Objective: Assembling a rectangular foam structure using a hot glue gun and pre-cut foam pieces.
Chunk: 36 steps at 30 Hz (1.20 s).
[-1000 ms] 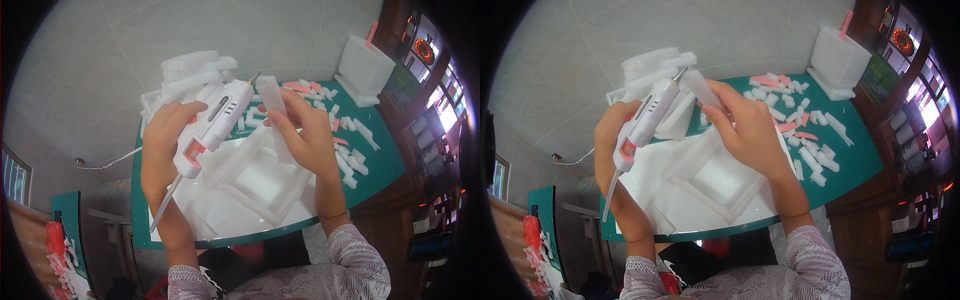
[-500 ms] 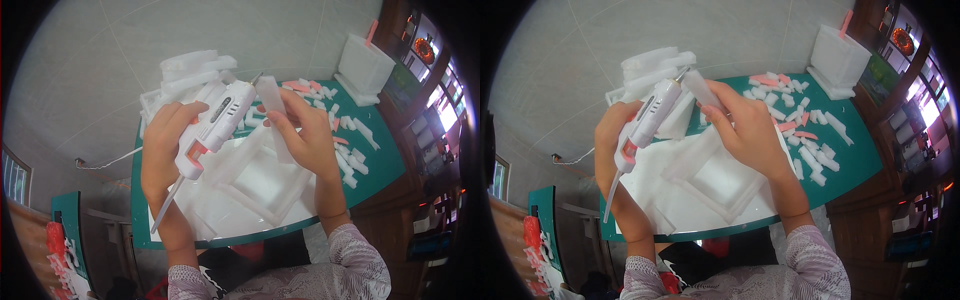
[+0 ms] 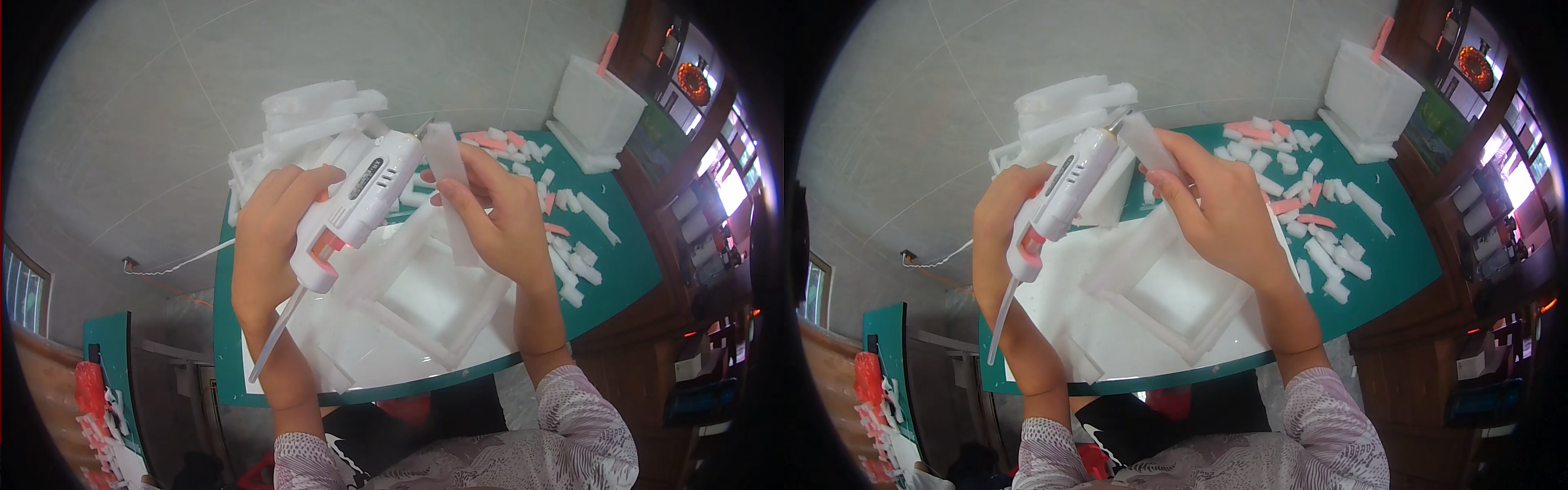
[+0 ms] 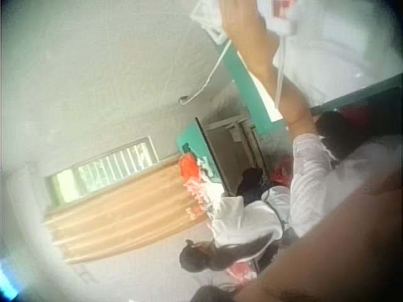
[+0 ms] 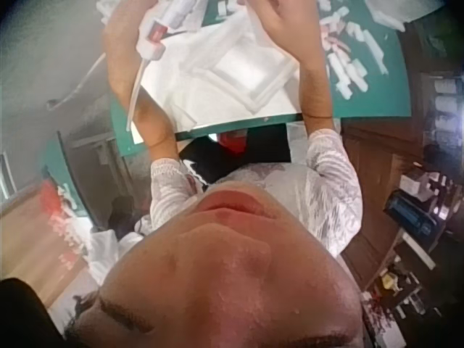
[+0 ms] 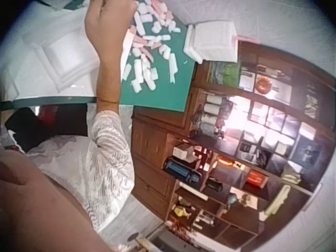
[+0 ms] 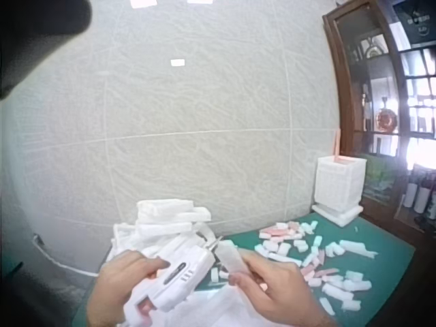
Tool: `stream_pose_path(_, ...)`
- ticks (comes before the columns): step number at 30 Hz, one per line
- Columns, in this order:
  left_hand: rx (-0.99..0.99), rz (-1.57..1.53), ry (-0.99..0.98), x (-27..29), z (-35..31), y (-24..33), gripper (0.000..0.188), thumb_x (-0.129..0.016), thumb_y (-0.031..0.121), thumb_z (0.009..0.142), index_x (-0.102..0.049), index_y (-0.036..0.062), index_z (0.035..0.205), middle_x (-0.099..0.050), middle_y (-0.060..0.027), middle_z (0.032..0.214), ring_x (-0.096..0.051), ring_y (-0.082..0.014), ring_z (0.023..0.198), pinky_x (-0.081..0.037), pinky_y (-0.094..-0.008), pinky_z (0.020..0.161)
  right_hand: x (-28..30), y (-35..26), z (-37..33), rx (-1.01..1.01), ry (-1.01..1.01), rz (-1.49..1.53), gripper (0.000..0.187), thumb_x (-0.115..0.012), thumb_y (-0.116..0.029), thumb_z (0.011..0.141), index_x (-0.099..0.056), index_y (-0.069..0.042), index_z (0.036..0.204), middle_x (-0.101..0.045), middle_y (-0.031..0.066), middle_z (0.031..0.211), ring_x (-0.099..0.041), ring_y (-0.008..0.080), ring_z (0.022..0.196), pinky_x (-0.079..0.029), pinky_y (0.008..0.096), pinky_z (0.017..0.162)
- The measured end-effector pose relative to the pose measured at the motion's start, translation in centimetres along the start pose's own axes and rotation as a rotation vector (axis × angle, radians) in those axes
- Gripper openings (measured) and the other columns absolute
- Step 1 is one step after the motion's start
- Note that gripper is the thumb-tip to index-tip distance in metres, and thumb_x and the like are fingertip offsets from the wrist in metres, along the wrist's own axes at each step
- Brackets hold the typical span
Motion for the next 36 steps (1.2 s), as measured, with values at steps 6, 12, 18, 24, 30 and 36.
stream_pose_path(6, 0.007, 0.006, -0.008, -0.04, 0.07, 0.15, 0.043, -0.073, 0.018, 0.065, -0.062, 0.0082, 0.105, -0.055, -0.0122, 0.082, -0.053, -0.0323, 0.076, -0.042, -0.0364, 0.065, -0.02, 0.01, 0.04, 0.004, 0.004, -0.012, 0.035, -0.056, -0.007, 0.092, -0.056, 0.004, 0.125, -0.072, 0.0170, 0.098, -0.072, 0.0201, 0.081, -0.056, 0.0284, 0.073)
stream_pose_path(12, 0.009, 0.015, -0.014, -0.13, 0.00, 0.03, 0.042, -0.073, 0.019, 0.066, -0.062, 0.0079, 0.104, -0.055, -0.0124, 0.081, -0.052, -0.0327, 0.075, -0.042, -0.0363, 0.064, -0.04, 0.10, 0.09, -0.005, 0.003, -0.006, 0.034, -0.056, -0.007, 0.092, -0.056, 0.004, 0.124, -0.072, 0.0163, 0.097, -0.072, 0.0198, 0.081, -0.056, 0.0282, 0.072)
stream_pose_path(18, 0.023, 0.015, -0.022, -0.02, -0.01, 0.03, 0.041, -0.071, 0.019, 0.066, -0.062, 0.0073, 0.105, -0.055, -0.0131, 0.082, -0.052, -0.0331, 0.076, -0.042, -0.0362, 0.065, 0.15, 0.25, 0.19, -0.024, -0.005, 0.024, 0.032, -0.055, -0.007, 0.093, -0.057, 0.004, 0.123, -0.072, 0.0155, 0.096, -0.071, 0.0186, 0.080, -0.055, 0.0275, 0.073)
stream_pose_path(24, 0.088, -0.044, -0.002, -0.02, -0.08, -0.14, 0.042, -0.070, 0.016, 0.066, -0.061, 0.0060, 0.106, -0.054, -0.0143, 0.083, -0.051, -0.0335, 0.077, -0.042, -0.0357, 0.068, 0.29, 0.50, 0.23, -0.039, -0.011, 0.022, 0.032, -0.055, -0.007, 0.094, -0.056, 0.004, 0.124, -0.073, 0.0145, 0.096, -0.070, 0.0169, 0.079, -0.054, 0.0272, 0.072)
stream_pose_path(30, 0.119, -0.057, -0.023, -0.05, -0.06, 0.01, 0.044, -0.070, 0.015, 0.065, -0.061, 0.0068, 0.107, -0.054, -0.0142, 0.083, -0.052, -0.0333, 0.078, -0.042, -0.0354, 0.069, 0.31, 0.45, 0.25, -0.040, -0.010, 0.035, 0.033, -0.055, -0.008, 0.094, -0.056, 0.004, 0.124, -0.073, 0.0146, 0.096, -0.070, 0.0167, 0.080, -0.053, 0.0270, 0.072)
stream_pose_path(36, 0.089, -0.041, -0.034, -0.09, -0.05, -0.13, 0.045, -0.070, 0.015, 0.063, -0.061, 0.0071, 0.106, -0.055, -0.0141, 0.084, -0.052, -0.0335, 0.078, -0.042, -0.0356, 0.069, 0.28, 0.49, 0.29, -0.034, -0.017, 0.013, 0.033, -0.054, -0.008, 0.094, -0.056, 0.005, 0.124, -0.073, 0.0146, 0.097, -0.070, 0.0166, 0.079, -0.053, 0.0265, 0.071)
Point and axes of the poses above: each hand's wrist, its own z-axis towards the middle knuckle, its own x-axis out of the back of the hand, y = z × x, the point moved 1 cm from there along z, towards the middle knuckle
